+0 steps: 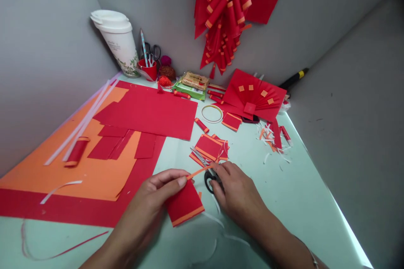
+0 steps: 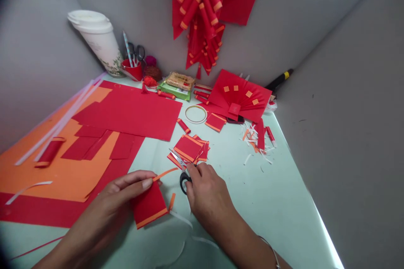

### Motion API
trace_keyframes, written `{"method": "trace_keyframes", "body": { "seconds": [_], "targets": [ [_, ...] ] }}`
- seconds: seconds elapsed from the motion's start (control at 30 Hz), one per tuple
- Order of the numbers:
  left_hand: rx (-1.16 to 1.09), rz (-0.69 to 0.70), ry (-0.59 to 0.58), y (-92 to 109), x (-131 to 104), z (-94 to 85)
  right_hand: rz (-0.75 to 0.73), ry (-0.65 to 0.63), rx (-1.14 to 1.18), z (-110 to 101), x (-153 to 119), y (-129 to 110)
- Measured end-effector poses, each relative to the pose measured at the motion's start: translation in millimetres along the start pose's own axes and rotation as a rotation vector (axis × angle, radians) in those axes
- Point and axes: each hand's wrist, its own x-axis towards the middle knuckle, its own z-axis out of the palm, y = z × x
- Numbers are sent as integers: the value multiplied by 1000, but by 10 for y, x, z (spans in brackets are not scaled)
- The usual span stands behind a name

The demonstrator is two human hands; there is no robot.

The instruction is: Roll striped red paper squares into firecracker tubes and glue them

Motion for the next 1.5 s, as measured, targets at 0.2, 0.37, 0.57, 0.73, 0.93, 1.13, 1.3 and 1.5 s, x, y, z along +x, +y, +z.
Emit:
{"method": "trace_keyframes", "body": {
  "seconds": [0.2,0.37,0.57,0.73,0.93,1.13,1.3,1.5],
  "targets": [
    [-130,-25,112,83,-14,54,18,40,-25,58,-24,25],
    [-153,-34,103,97,-2,54,84,59,148,37,-35,97],
    [-200,-35,105,112,32,41,350,-196,706,-175,1,114],
    [-247,-14,174,118,58,11,518,-446,1224,-287,48,97],
    [-295,-1,173,116,50,-18,616,-592,1381,-220,12,104],
    [-329,-6,164,137,48,-16,553,-718,1411,-167,-44,153],
    [-331,6,164,143,48,-18,477,-654,1445,-174,-79,73],
    [-301,7,186,131,27,-25,463,-696,1331,-242,-54,-63]
  ]
}}
